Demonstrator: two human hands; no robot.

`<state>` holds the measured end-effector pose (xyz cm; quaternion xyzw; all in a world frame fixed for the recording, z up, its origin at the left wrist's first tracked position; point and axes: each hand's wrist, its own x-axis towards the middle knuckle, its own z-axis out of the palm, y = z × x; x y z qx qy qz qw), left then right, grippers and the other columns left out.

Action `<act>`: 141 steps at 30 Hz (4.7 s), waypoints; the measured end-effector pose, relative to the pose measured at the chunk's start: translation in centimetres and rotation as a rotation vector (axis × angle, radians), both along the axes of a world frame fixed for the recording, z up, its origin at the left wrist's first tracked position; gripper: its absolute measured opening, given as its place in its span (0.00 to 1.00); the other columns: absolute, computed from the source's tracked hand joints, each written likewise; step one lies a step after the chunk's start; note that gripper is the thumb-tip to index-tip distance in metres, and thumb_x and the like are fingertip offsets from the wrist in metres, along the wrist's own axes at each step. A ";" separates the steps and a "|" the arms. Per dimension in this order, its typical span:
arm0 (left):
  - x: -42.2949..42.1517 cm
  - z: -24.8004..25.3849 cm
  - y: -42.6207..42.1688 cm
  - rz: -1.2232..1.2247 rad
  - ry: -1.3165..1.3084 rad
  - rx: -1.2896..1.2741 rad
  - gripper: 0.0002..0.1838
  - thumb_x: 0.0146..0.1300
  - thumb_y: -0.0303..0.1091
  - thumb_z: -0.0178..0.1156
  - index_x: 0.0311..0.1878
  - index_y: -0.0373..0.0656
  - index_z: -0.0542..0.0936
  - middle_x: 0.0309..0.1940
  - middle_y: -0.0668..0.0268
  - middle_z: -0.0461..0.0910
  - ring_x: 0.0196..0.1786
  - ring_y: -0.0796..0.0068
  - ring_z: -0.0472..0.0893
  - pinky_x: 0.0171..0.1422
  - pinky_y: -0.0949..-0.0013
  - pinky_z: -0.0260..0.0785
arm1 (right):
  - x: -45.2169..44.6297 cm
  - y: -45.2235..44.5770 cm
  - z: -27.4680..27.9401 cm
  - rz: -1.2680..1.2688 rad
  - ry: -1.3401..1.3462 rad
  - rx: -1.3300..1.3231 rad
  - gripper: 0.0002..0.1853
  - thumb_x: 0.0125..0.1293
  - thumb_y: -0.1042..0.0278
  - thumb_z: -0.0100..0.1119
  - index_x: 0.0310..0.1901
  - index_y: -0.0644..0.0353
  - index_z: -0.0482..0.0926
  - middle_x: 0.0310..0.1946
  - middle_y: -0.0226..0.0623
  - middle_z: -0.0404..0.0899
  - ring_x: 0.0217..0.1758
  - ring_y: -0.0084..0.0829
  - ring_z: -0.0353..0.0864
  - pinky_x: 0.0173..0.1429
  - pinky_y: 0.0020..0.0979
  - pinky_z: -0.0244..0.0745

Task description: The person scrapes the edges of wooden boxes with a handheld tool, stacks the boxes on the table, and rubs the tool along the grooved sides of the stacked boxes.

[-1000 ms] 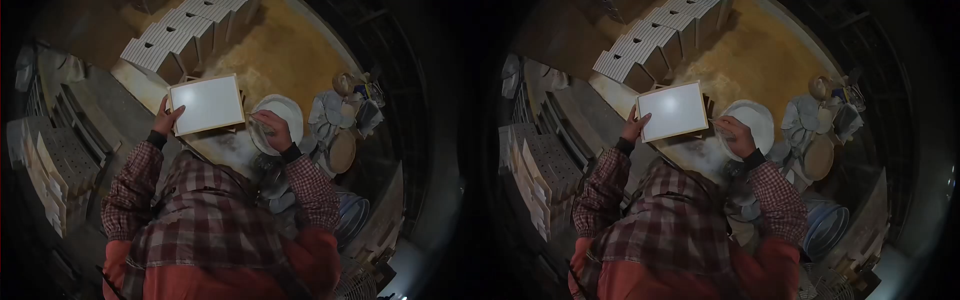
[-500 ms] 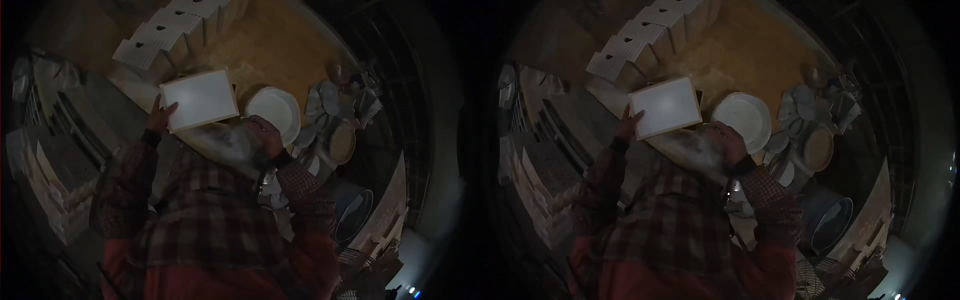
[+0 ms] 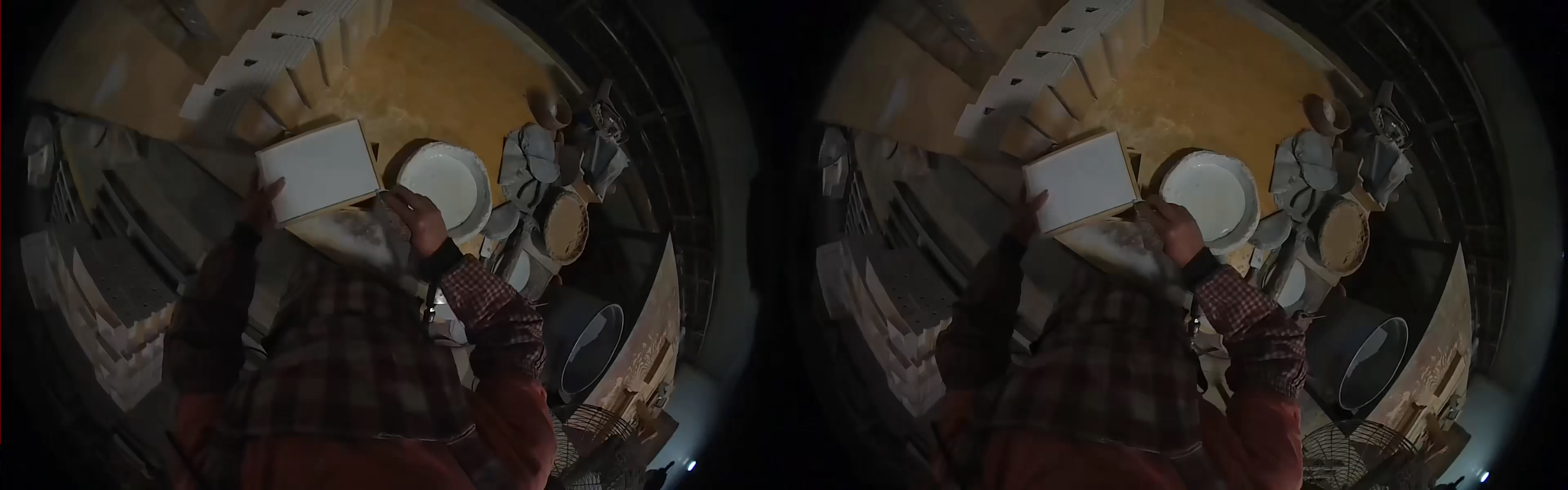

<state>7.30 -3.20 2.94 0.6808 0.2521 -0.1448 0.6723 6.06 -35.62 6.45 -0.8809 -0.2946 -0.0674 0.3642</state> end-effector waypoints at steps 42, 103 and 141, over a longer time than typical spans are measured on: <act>11.0 21.8 -7.9 -1.546 -1.046 1.182 0.27 0.44 0.31 0.60 0.53 0.46 0.73 0.48 0.54 0.70 0.50 0.52 0.69 0.57 0.54 0.61 | -1.3 -3.5 -7.1 -0.761 0.485 0.298 0.21 0.58 0.56 0.59 0.22 0.71 0.73 0.18 0.55 0.71 0.24 0.51 0.73 0.27 0.44 0.63; -20.9 -4.2 18.6 -1.102 0.624 1.226 0.12 0.57 0.36 0.55 0.40 0.40 0.77 0.35 0.55 0.78 0.39 0.59 0.79 0.40 0.57 0.72 | -6.8 1.7 -4.4 -0.410 0.453 0.237 0.14 0.56 0.80 0.53 0.45 0.63 0.78 0.43 0.40 0.76 0.39 0.37 0.79 0.41 0.31 0.74; -4.4 -2.4 -9.4 -0.761 -0.930 0.753 0.20 0.53 0.27 0.56 0.51 0.44 0.74 0.50 0.62 0.72 0.54 0.60 0.69 0.60 0.58 0.60 | -4.9 0.6 -4.5 -0.004 0.120 -0.320 0.28 0.48 0.77 0.53 0.55 0.57 0.70 0.51 0.42 0.68 0.48 0.43 0.72 0.49 0.38 0.68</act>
